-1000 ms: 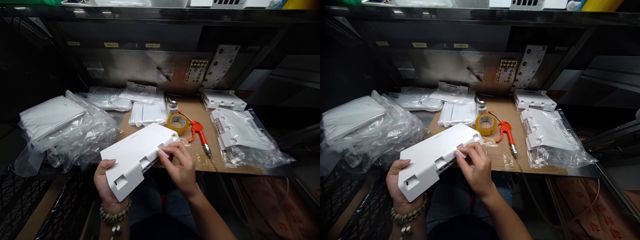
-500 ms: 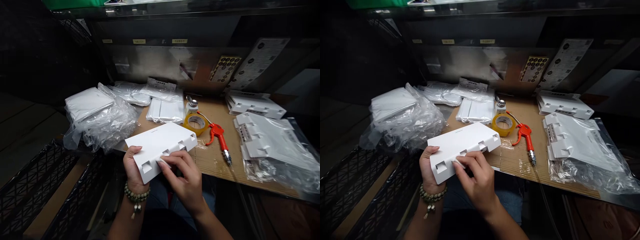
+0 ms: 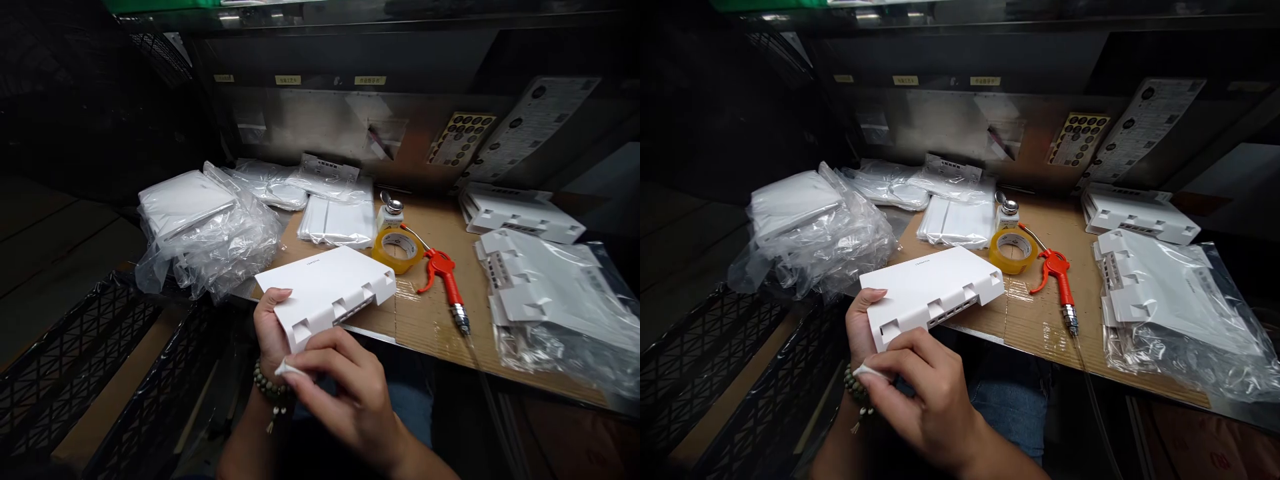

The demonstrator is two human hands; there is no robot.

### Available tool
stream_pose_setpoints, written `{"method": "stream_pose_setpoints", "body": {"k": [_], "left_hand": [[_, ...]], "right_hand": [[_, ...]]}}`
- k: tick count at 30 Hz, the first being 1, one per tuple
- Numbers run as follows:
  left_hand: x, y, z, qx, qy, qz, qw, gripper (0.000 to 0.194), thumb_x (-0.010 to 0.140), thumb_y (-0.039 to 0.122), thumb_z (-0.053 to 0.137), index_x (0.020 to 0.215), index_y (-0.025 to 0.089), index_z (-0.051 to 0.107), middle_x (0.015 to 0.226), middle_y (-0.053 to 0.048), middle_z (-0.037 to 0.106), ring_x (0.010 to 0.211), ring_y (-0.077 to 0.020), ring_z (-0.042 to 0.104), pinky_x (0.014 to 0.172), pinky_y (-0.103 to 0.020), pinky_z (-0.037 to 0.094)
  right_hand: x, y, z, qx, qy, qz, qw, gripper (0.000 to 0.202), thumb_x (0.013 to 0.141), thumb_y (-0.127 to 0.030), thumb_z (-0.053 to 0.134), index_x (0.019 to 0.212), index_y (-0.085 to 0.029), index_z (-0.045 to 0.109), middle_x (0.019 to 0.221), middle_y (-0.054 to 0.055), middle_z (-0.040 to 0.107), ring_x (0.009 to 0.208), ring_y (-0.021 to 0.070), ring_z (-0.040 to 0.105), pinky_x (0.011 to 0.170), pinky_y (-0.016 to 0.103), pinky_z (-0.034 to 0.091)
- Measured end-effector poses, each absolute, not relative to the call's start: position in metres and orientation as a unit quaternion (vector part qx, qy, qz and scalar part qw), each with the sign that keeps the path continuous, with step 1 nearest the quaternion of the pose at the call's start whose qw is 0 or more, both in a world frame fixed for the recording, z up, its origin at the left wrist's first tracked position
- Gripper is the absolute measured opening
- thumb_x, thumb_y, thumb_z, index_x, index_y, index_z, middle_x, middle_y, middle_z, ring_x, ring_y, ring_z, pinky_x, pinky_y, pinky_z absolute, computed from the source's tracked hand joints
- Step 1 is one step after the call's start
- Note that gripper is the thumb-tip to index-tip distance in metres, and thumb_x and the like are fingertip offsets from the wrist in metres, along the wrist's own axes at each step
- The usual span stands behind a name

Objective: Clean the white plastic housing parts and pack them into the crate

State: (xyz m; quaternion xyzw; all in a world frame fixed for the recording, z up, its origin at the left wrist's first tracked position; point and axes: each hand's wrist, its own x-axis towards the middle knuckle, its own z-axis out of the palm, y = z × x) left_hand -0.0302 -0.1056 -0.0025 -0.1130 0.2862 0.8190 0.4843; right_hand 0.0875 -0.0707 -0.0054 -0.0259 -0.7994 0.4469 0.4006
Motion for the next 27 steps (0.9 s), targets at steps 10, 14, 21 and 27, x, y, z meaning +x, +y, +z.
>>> {"method": "stream_pose_setpoints", "body": {"k": [10,14,21,27], "left_hand": [[-0.045,-0.108,-0.01,-0.03,0.256,0.847,0.465,0.055,0.095,0.057,0.05,0.13,0.017,0.064,0.13,-0.009,0.066,0.127,-0.0219,0.062,0.115,-0.035,0.051],[-0.056,-0.114,-0.014,0.027,0.24,0.86,0.45,0.087,0.081,0.09,0.041,0.131,0.023,0.064,0.138,-0.007,0.062,0.139,-0.0224,0.054,0.119,-0.035,0.046],[-0.044,-0.112,-0.02,0.026,0.236,0.85,0.469,0.105,0.068,0.1,0.039,0.136,0.023,0.059,0.142,-0.008,0.058,0.15,-0.0229,0.042,0.124,-0.036,0.041],[-0.042,-0.11,-0.028,0.061,0.238,0.845,0.475,0.104,0.067,0.098,0.048,0.137,0.023,0.059,0.144,-0.008,0.057,0.15,-0.0261,0.041,0.123,-0.036,0.043]], "right_hand": [[0.116,-0.041,0.0,-0.089,-0.735,0.533,0.409,0.025,0.089,-0.014,0.075,0.111,-0.024,0.073,0.103,0.003,0.064,0.095,0.0105,0.065,0.08,0.019,0.054],[0.139,0.007,-0.014,-0.249,-0.581,0.487,0.602,0.025,0.088,-0.019,0.077,0.112,-0.021,0.07,0.109,0.006,0.068,0.097,0.0131,0.068,0.09,0.026,0.055],[0.139,0.035,-0.051,-0.374,-0.418,0.645,0.519,0.052,0.08,-0.047,0.083,0.117,-0.017,0.062,0.112,0.009,0.07,0.098,0.0171,0.069,0.09,0.032,0.058],[0.134,0.026,-0.048,-0.408,-0.382,0.702,0.44,0.063,0.076,-0.054,0.085,0.125,-0.02,0.064,0.11,0.006,0.071,0.083,0.016,0.068,0.067,0.024,0.056]]}}
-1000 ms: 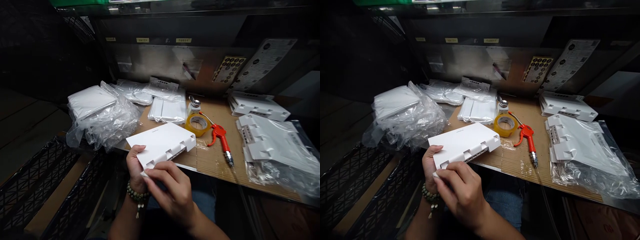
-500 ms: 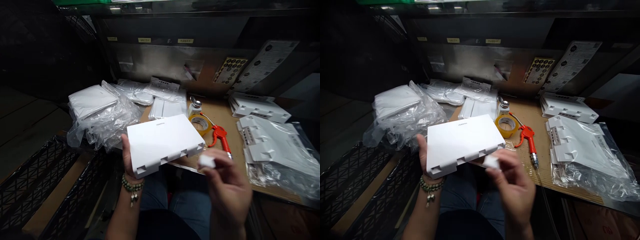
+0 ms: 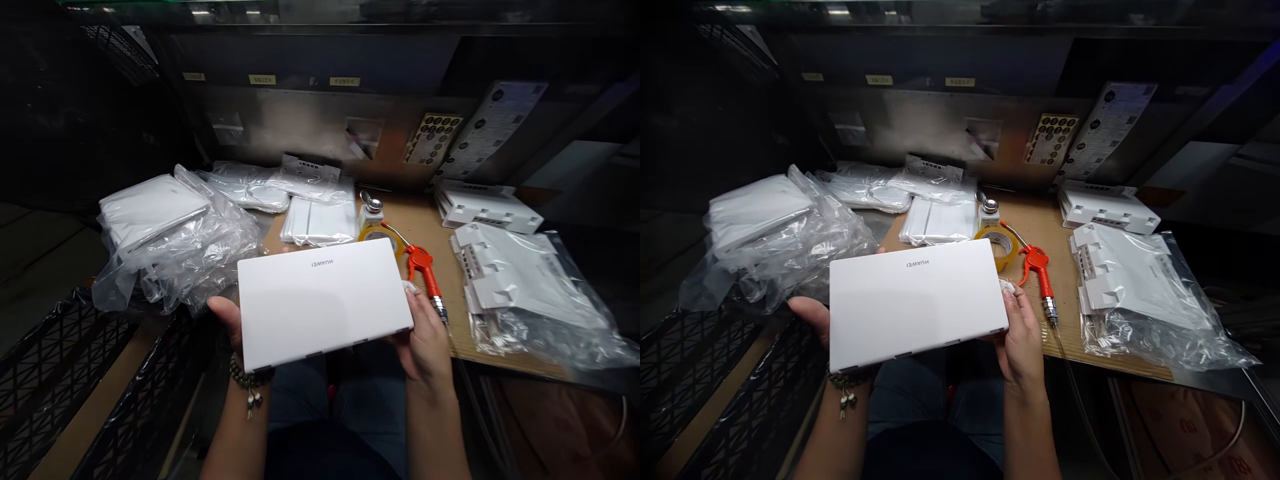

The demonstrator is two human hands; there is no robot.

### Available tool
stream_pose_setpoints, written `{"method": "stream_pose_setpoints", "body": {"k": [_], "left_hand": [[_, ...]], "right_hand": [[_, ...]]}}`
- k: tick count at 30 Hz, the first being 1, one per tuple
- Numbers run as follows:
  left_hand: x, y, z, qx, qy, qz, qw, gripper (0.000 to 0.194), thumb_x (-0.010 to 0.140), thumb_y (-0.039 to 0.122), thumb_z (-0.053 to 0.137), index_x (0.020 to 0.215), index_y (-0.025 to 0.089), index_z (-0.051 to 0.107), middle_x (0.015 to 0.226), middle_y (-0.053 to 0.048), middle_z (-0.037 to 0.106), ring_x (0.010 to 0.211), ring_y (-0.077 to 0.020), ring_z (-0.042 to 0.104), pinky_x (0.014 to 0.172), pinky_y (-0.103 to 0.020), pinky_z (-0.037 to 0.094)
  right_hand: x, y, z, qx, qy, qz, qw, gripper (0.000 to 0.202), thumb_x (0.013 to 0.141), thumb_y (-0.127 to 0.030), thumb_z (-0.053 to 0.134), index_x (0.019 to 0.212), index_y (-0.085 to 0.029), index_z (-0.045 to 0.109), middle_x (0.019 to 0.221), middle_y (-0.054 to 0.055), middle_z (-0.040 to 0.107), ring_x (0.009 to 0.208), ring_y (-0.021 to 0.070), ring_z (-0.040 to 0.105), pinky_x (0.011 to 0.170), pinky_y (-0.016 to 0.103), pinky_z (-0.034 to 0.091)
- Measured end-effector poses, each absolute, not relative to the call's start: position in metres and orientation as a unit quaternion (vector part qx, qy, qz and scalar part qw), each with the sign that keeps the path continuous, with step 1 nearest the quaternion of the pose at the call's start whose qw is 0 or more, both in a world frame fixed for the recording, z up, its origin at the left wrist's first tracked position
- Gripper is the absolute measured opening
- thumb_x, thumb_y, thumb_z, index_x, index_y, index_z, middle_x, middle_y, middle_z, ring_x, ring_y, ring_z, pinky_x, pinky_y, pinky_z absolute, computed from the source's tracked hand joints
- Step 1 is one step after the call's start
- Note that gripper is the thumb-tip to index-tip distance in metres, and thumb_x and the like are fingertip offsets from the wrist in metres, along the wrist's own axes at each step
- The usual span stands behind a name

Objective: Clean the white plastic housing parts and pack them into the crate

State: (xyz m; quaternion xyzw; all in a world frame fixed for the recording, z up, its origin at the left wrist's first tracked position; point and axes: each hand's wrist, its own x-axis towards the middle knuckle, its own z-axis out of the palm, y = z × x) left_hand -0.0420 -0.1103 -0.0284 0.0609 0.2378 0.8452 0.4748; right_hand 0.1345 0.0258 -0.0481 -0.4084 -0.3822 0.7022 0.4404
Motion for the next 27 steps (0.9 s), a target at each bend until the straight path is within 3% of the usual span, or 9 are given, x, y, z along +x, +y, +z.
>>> {"method": "stream_pose_setpoints", "body": {"k": [10,12,15,17,19,21,23,25,27], "left_hand": [[-0.048,-0.115,-0.039,0.027,0.273,0.837,0.474,0.112,0.052,0.095,0.066,0.139,0.025,0.057,0.139,-0.009,0.061,0.147,-0.0288,0.045,0.12,-0.04,0.047],[-0.06,-0.117,-0.044,-0.001,0.323,0.82,0.473,0.097,0.053,0.08,0.08,0.129,0.021,0.065,0.126,-0.011,0.068,0.137,-0.0309,0.055,0.114,-0.04,0.052],[-0.075,-0.117,-0.046,-0.051,0.456,0.769,0.445,0.055,0.066,0.036,0.086,0.114,0.014,0.07,0.103,-0.01,0.074,0.115,-0.0276,0.068,0.105,-0.037,0.058],[-0.079,-0.116,-0.045,-0.026,0.493,0.76,0.422,0.048,0.068,0.03,0.085,0.111,0.013,0.071,0.099,-0.008,0.074,0.105,-0.0241,0.071,0.102,-0.034,0.06],[-0.077,-0.117,-0.044,0.033,0.487,0.786,0.38,0.054,0.066,0.039,0.088,0.11,0.014,0.072,0.101,-0.007,0.074,0.098,-0.0211,0.072,0.097,-0.03,0.062],[-0.074,-0.121,-0.043,0.114,0.496,0.805,0.304,0.05,0.063,0.041,0.089,0.102,0.013,0.074,0.101,-0.007,0.074,0.091,-0.0181,0.072,0.085,-0.022,0.063],[-0.071,-0.126,-0.041,0.231,0.514,0.794,0.229,0.037,0.066,0.037,0.087,0.091,0.011,0.076,0.096,-0.01,0.074,0.086,-0.0184,0.073,0.078,-0.019,0.062],[-0.068,-0.129,-0.038,0.351,0.515,0.76,0.187,0.024,0.07,0.029,0.083,0.084,0.01,0.078,0.092,-0.012,0.074,0.088,-0.0226,0.074,0.082,-0.024,0.063],[-0.066,-0.129,-0.033,0.421,0.496,0.736,0.185,0.016,0.074,0.024,0.078,0.084,0.011,0.08,0.088,-0.014,0.074,0.092,-0.026,0.075,0.094,-0.034,0.062]], "right_hand": [[0.137,0.024,-0.038,-0.39,-0.399,0.701,0.443,0.063,0.078,-0.056,0.083,0.122,-0.019,0.055,0.101,0.004,0.07,0.076,0.0136,0.066,0.065,0.023,0.054],[0.139,0.025,-0.04,-0.384,-0.402,0.692,0.46,0.062,0.081,-0.055,0.081,0.123,-0.019,0.053,0.102,0.004,0.069,0.079,0.0143,0.067,0.069,0.025,0.056],[0.145,0.028,-0.047,-0.367,-0.437,0.641,0.513,0.055,0.087,-0.051,0.077,0.123,-0.019,0.05,0.109,0.006,0.068,0.091,0.0156,0.068,0.081,0.028,0.058],[0.149,0.032,-0.051,-0.345,-0.492,0.588,0.541,0.046,0.092,-0.046,0.073,0.12,-0.018,0.05,0.109,0.007,0.067,0.096,0.0156,0.068,0.086,0.029,0.058],[0.153,0.036,-0.051,-0.335,-0.552,0.514,0.565,0.037,0.096,-0.041,0.069,0.117,-0.017,0.051,0.107,0.008,0.068,0.097,0.0145,0.068,0.088,0.027,0.057],[0.157,0.041,-0.046,-0.342,-0.573,0.462,0.585,0.035,0.098,-0.041,0.066,0.118,-0.017,0.049,0.107,0.008,0.069,0.088,0.011,0.068,0.079,0.023,0.056],[0.16,0.044,-0.038,-0.35,-0.548,0.504,0.568,0.04,0.099,-0.047,0.064,0.121,-0.021,0.044,0.11,0.006,0.068,0.067,0.0075,0.062,0.059,0.019,0.051],[0.162,0.045,-0.031,-0.349,-0.505,0.61,0.501,0.049,0.096,-0.058,0.064,0.122,-0.025,0.04,0.112,0.005,0.068,0.051,0.0068,0.055,0.041,0.018,0.04],[0.162,0.044,-0.027,-0.349,-0.461,0.683,0.447,0.059,0.088,-0.064,0.069,0.121,-0.024,0.041,0.105,0.005,0.069,0.051,0.0103,0.058,0.038,0.019,0.041]]}}
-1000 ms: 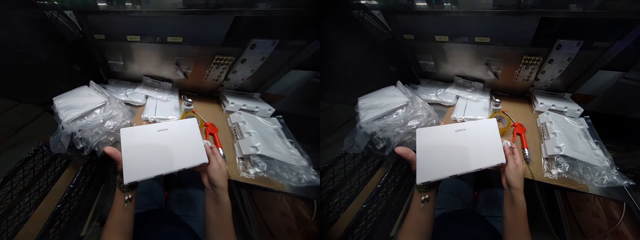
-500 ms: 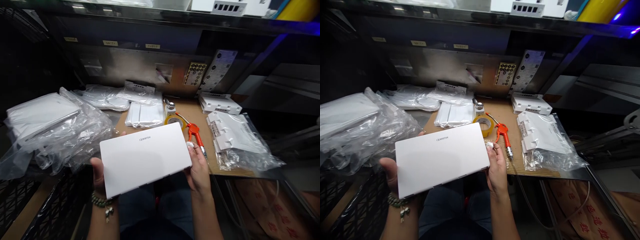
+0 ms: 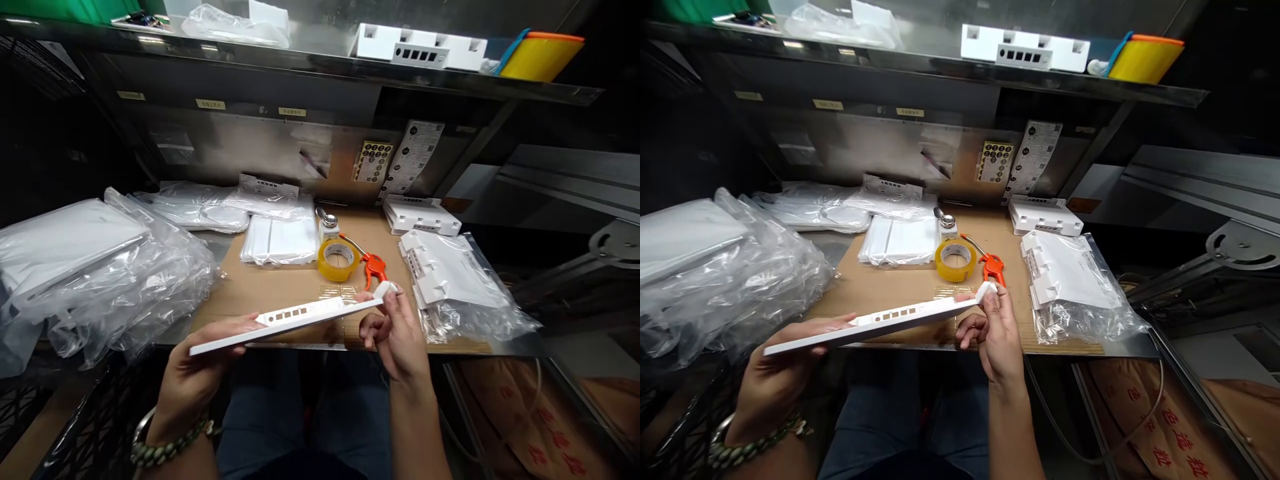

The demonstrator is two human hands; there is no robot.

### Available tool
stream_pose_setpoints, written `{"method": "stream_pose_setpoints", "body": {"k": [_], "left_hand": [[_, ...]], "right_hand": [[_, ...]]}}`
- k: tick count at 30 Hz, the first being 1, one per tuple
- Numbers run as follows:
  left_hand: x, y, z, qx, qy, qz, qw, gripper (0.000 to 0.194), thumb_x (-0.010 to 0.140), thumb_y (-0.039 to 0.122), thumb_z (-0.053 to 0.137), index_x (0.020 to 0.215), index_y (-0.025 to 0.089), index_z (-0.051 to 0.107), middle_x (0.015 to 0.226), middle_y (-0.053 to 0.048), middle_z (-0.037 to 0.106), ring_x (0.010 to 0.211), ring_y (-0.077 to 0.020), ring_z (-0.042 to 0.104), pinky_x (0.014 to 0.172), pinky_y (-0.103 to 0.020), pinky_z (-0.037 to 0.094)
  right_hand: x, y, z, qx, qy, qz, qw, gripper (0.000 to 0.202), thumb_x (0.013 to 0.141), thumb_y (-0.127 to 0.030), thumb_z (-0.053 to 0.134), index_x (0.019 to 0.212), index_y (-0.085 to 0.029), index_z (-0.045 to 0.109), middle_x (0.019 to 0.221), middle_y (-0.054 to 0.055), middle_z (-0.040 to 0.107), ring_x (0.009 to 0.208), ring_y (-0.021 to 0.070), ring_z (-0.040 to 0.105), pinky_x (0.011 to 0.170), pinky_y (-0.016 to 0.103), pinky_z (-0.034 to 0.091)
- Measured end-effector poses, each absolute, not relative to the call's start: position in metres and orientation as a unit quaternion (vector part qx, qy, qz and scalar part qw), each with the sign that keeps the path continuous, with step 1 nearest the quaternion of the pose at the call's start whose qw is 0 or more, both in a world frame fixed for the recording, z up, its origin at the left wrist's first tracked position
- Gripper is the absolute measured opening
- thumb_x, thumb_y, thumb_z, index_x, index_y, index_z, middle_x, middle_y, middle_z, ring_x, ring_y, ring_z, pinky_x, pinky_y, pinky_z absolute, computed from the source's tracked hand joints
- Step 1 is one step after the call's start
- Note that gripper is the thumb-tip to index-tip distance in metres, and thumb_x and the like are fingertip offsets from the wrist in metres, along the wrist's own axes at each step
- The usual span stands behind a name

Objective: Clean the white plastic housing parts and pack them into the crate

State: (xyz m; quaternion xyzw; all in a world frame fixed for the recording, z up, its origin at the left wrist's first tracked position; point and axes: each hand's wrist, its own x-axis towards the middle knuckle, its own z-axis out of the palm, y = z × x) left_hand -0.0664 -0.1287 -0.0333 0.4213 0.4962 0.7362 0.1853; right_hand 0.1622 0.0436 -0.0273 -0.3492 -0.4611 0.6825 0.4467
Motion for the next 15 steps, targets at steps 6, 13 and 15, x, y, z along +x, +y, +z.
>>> {"method": "stream_pose_setpoints", "body": {"k": [6,13,15], "left_hand": [[-0.066,-0.122,-0.033,0.425,0.495,0.724,0.225,0.011,0.077,0.025,0.077,0.082,0.016,0.081,0.088,-0.01,0.074,0.085,-0.0226,0.075,0.122,-0.053,0.042],[-0.071,-0.124,-0.038,0.375,0.506,0.719,0.294,0.02,0.072,0.029,0.084,0.083,0.012,0.081,0.091,-0.014,0.074,0.093,-0.0249,0.074,0.133,-0.049,0.026],[-0.074,-0.124,-0.041,0.456,0.501,0.685,0.267,0.026,0.083,0.038,0.075,0.094,0.015,0.081,0.097,-0.013,0.074,0.103,-0.0242,0.073,0.134,-0.048,0.023]], "right_hand": [[0.158,0.039,-0.034,-0.343,-0.398,0.709,0.47,0.058,0.082,-0.059,0.079,0.112,-0.02,0.049,0.087,0.003,0.069,0.066,0.0156,0.069,0.061,0.027,0.059],[0.157,0.039,-0.036,-0.362,-0.362,0.714,0.477,0.059,0.074,-0.055,0.086,0.111,-0.019,0.056,0.085,0.003,0.068,0.066,0.0151,0.068,0.059,0.024,0.057],[0.156,0.038,-0.035,-0.367,-0.356,0.711,0.483,0.059,0.072,-0.055,0.087,0.106,-0.018,0.057,0.082,0.002,0.066,0.064,0.0142,0.065,0.058,0.023,0.055]]}}
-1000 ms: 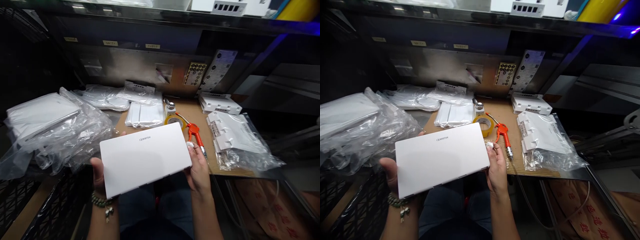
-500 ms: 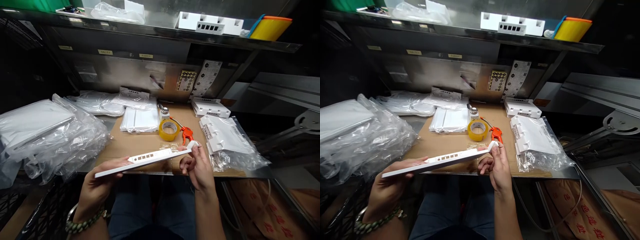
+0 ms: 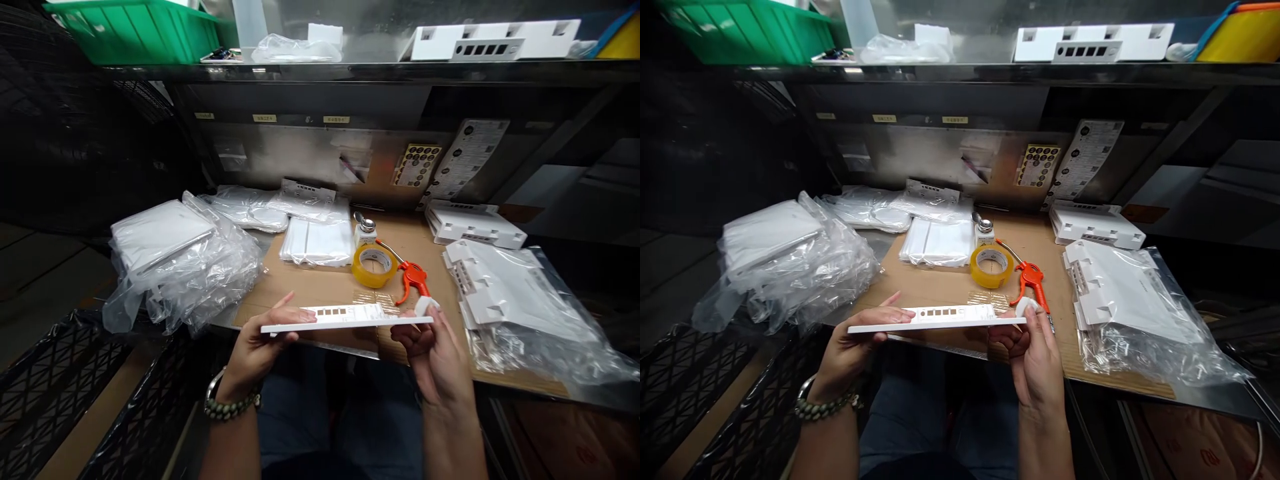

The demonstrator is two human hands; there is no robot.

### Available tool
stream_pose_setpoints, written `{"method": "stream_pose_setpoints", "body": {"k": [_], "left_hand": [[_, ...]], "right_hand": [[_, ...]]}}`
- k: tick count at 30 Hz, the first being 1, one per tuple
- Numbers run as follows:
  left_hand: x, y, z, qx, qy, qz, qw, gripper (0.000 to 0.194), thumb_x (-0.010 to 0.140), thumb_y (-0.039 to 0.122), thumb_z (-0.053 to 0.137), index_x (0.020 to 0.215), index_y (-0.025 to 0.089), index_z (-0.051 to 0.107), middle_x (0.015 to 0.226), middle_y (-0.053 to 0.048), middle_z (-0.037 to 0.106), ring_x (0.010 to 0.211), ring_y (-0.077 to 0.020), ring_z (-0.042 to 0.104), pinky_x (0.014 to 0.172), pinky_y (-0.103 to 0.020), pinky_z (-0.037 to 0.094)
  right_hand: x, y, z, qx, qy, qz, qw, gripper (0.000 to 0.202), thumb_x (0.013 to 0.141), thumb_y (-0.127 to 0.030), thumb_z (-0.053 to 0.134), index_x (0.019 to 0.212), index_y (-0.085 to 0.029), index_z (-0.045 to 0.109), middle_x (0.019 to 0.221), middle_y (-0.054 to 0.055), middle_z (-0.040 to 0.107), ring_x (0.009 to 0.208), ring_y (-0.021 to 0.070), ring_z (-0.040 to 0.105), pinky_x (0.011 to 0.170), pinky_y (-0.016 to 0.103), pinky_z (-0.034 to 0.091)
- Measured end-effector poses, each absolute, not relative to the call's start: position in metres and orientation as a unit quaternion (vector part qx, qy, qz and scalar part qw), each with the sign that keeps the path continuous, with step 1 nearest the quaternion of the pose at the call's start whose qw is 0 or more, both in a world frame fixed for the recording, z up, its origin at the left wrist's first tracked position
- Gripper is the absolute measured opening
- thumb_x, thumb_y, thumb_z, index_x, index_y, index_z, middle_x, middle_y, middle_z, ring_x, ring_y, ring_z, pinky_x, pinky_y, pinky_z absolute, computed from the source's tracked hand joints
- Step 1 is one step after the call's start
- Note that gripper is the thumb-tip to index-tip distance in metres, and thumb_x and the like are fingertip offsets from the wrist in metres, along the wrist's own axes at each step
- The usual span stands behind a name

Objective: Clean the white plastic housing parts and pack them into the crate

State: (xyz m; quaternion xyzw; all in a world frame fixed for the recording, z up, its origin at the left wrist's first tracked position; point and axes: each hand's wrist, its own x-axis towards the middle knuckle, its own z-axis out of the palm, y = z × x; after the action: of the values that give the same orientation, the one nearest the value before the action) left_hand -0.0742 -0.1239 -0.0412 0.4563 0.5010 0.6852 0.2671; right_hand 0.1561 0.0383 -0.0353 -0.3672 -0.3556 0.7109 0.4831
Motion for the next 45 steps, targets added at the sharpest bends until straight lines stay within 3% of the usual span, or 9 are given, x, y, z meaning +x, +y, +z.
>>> {"method": "stream_pose_setpoints", "body": {"k": [4,7,10,12,15,20,26,30,45], "left_hand": [[-0.069,-0.114,-0.045,0.454,0.429,0.736,0.261,0.075,0.087,0.081,0.039,0.104,0.021,0.08,0.136,-0.01,0.063,0.15,-0.0252,0.042,0.137,-0.042,0.016],[-0.058,-0.101,-0.043,0.165,0.354,0.851,0.352,0.071,0.091,0.081,0.032,0.136,0.036,0.064,0.164,0.005,0.032,0.161,-0.0205,0.021,0.135,-0.043,0.023],[-0.054,-0.093,-0.042,-0.008,0.29,0.811,0.507,0.076,0.094,0.065,0.045,0.158,0.025,0.038,0.164,-0.006,0.033,0.158,-0.0235,0.028,0.135,-0.044,0.023],[-0.057,-0.09,-0.042,-0.034,0.253,0.741,0.621,0.082,0.096,0.063,0.039,0.159,0.009,0.036,0.157,-0.017,0.042,0.155,-0.0274,0.035,0.134,-0.044,0.026],[-0.063,-0.088,-0.038,-0.092,0.239,0.687,0.68,0.074,0.102,0.05,0.023,0.157,0.002,0.036,0.145,-0.022,0.054,0.146,-0.0292,0.047,0.13,-0.047,0.031],[-0.06,-0.078,-0.019,-0.148,0.223,0.732,0.627,0.064,0.099,0.033,0.034,0.155,0.003,0.041,0.134,-0.02,0.062,0.134,-0.0283,0.058,0.127,-0.048,0.037],[-0.035,-0.065,0.005,-0.115,0.217,0.791,0.561,0.058,0.101,0.034,0.042,0.153,0.01,0.046,0.132,-0.016,0.064,0.132,-0.0249,0.06,0.127,-0.045,0.038],[-0.03,-0.065,0.012,-0.084,0.2,0.789,0.576,0.06,0.102,0.042,0.041,0.152,0.009,0.047,0.134,-0.017,0.063,0.134,-0.0246,0.059,0.127,-0.043,0.038],[-0.05,-0.08,0.003,-0.044,0.181,0.806,0.562,0.066,0.105,0.044,0.025,0.16,0.01,0.033,0.146,-0.019,0.053,0.148,-0.0269,0.044,0.133,-0.049,0.024]], "right_hand": [[0.155,0.036,-0.031,-0.339,-0.404,0.669,0.523,0.047,0.085,-0.056,0.076,0.086,-0.014,0.054,0.073,0.001,0.058,0.062,0.0094,0.057,0.059,0.019,0.051],[0.156,0.031,-0.028,-0.311,-0.447,0.61,0.575,0.041,0.097,-0.049,0.064,0.082,-0.014,0.05,0.07,0.0,0.053,0.066,0.0075,0.053,0.066,0.016,0.049],[0.161,0.027,-0.031,-0.299,-0.48,0.576,0.59,0.028,0.101,-0.045,0.056,0.101,-0.017,0.052,0.07,0.0,0.055,0.066,0.0105,0.051,0.066,0.02,0.048],[0.167,0.029,-0.038,-0.281,-0.515,0.561,0.584,0.026,0.102,-0.043,0.052,0.112,-0.019,0.05,0.07,0.001,0.058,0.063,0.0122,0.051,0.063,0.022,0.047],[0.179,0.044,-0.053,-0.255,-0.564,0.581,0.529,0.027,0.102,-0.044,0.052,0.117,-0.022,0.047,0.076,0.002,0.064,0.067,0.0146,0.059,0.066,0.025,0.05],[0.183,0.06,-0.059,-0.369,-0.684,0.341,0.529,0.026,0.093,-0.037,0.072,0.115,-0.022,0.068,0.123,0.007,0.064,0.11,0.0167,0.064,0.087,0.026,0.053],[0.131,-0.012,-0.019,-0.18,-0.813,0.374,0.409,0.027,0.095,-0.014,0.068,0.12,-0.023,0.069,0.109,0.003,0.066,0.096,0.009,0.064,0.083,0.019,0.054],[0.107,-0.043,-0.012,-0.11,-0.835,0.359,0.403,0.02,0.092,-0.01,0.069,0.111,-0.017,0.07,0.1,0.005,0.065,0.091,0.0109,0.062,0.081,0.023,0.053],[0.114,-0.026,-0.015,-0.129,-0.859,0.303,0.393,0.016,0.094,-0.011,0.067,0.107,-0.015,0.073,0.095,0.005,0.063,0.083,0.0097,0.061,0.074,0.021,0.051]]}}
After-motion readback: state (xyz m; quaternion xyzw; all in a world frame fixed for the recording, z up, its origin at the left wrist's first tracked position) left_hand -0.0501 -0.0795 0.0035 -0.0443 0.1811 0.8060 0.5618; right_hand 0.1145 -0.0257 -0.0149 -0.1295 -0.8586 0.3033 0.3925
